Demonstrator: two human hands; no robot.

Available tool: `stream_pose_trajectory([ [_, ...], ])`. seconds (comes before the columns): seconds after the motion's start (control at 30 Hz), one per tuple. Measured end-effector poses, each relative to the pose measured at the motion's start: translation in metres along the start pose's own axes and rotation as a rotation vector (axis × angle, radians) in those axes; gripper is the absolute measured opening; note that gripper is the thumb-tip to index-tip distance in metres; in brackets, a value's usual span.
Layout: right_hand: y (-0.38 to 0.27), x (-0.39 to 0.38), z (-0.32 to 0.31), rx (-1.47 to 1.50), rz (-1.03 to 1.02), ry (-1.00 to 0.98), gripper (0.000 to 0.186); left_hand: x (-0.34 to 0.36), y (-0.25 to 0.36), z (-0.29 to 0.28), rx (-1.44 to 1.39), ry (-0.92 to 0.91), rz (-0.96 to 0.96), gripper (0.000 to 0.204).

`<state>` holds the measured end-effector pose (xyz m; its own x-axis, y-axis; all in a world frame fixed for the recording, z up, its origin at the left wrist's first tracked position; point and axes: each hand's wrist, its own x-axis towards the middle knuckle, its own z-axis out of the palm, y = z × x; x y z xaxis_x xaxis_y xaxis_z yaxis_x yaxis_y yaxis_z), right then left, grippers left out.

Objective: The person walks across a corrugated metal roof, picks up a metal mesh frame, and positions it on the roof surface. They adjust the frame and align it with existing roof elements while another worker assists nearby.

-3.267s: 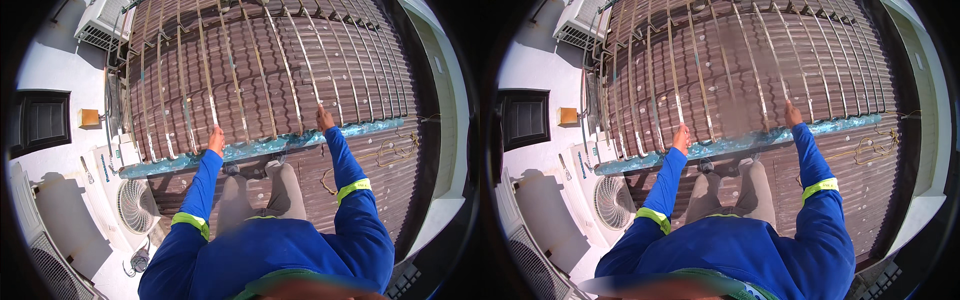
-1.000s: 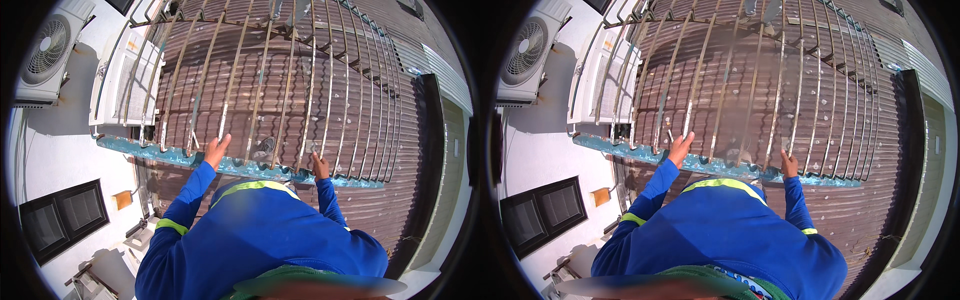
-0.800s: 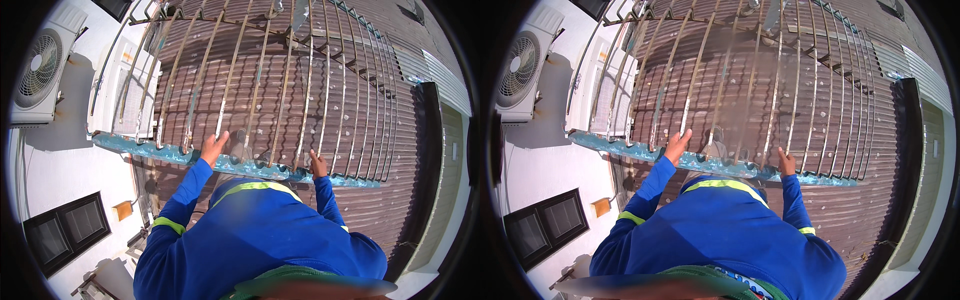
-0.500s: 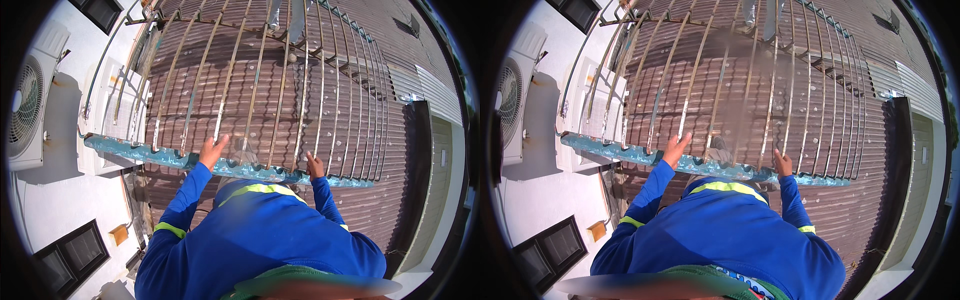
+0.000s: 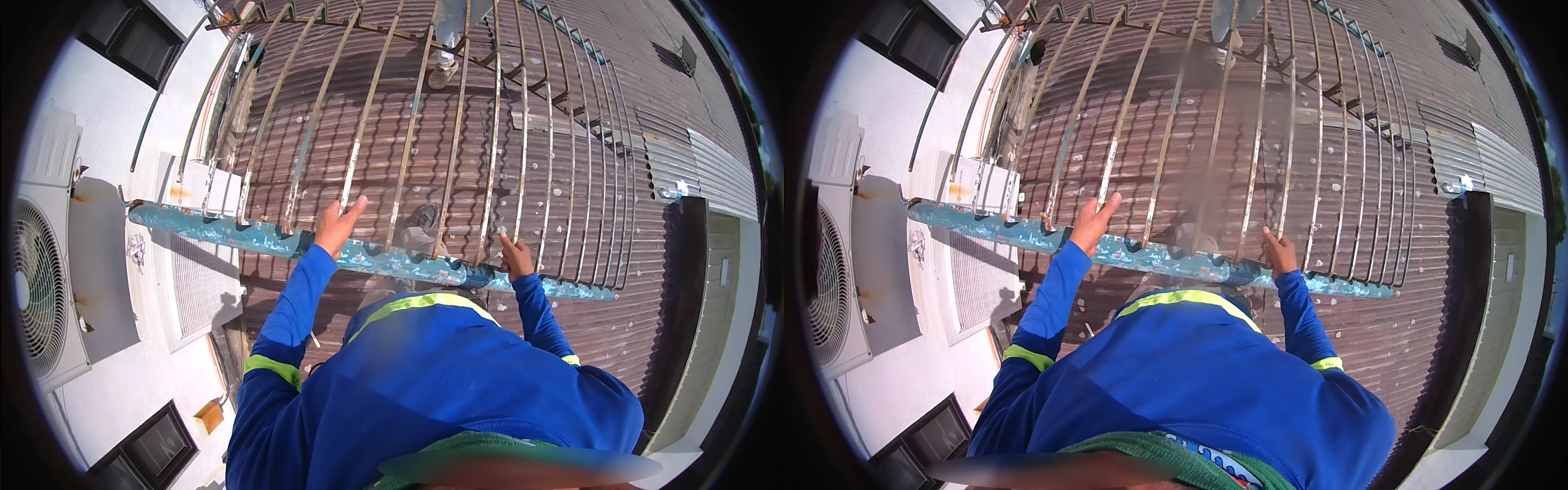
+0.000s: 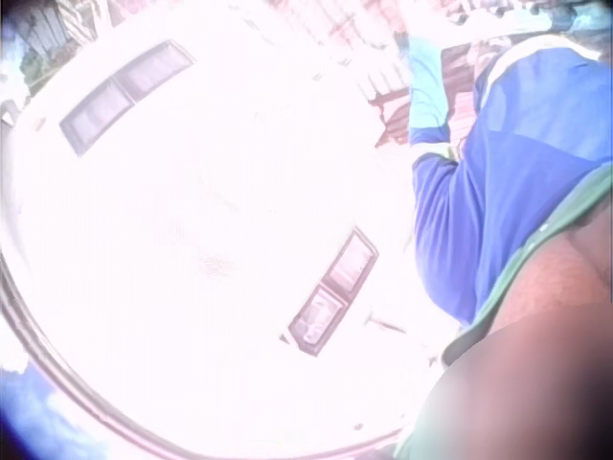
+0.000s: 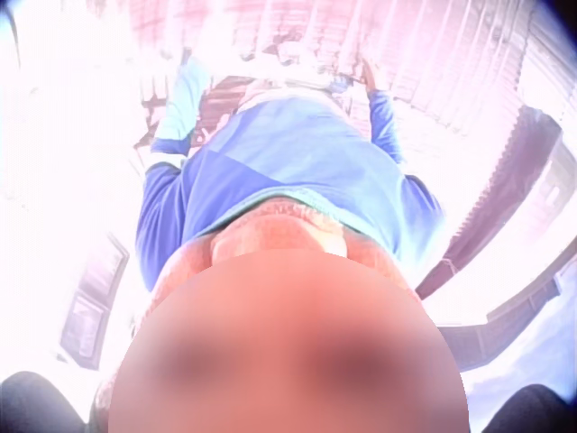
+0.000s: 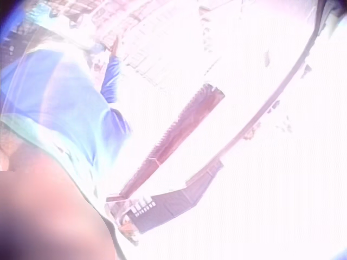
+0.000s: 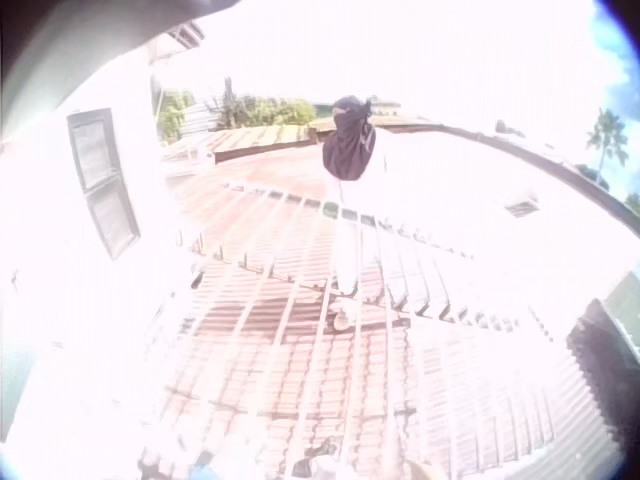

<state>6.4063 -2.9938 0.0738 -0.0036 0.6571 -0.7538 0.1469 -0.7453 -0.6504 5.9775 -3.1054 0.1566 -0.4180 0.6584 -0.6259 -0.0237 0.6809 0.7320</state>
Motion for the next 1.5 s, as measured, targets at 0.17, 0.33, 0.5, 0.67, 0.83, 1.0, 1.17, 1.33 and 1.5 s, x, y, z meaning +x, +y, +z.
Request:
stream_pose_trajectory([
  [0.17, -0.045, 0.054, 0.044, 0.010, 0.028, -0.051, 0.033, 0.074, 0.043, -0.019, -0.012, 0.127, 0.041, 0.055],
  [0.33, -0.096, 0.111, 0.085, 0.023, 0.037, -0.056, 0.037, 0.147, 0.084, -0.047, -0.004, 0.048, -0.093, 0.054],
  [0.5, -0.160, 0.197, 0.139, -0.007, 0.026, -0.050, 0.039, 0.255, 0.132, -0.059, -0.047, 0.069, -0.066, 0.056],
  [0.67, -0.257, 0.301, 0.140, -0.067, -0.007, -0.025, 0.040, 0.369, 0.193, -0.022, 0.012, 0.088, -0.135, 0.075],
  [0.83, -0.347, 0.367, 0.144, -0.066, 0.044, -0.056, 0.039, 0.449, 0.262, -0.006, 0.019, 0.079, -0.235, 0.097],
  [1.0, -0.421, 0.436, 0.195, -0.082, 0.031, -0.097, 0.040, 0.544, 0.312, -0.024, -0.061, 0.039, -0.226, 0.105],
  [1.17, -0.476, 0.525, 0.270, -0.037, 0.028, -0.117, 0.038, 0.669, 0.343, -0.058, -0.027, 0.147, -0.194, 0.095],
  [1.33, -0.537, 0.605, 0.308, -0.052, 0.066, -0.152, 0.037, 0.765, 0.382, -0.069, -0.091, 0.139, -0.201, 0.082],
  [1.5, -0.628, 0.697, 0.336, -0.080, 0.097, -0.162, 0.036, 0.858, 0.457, -0.059, -0.064, 0.195, -0.219, 0.082],
])
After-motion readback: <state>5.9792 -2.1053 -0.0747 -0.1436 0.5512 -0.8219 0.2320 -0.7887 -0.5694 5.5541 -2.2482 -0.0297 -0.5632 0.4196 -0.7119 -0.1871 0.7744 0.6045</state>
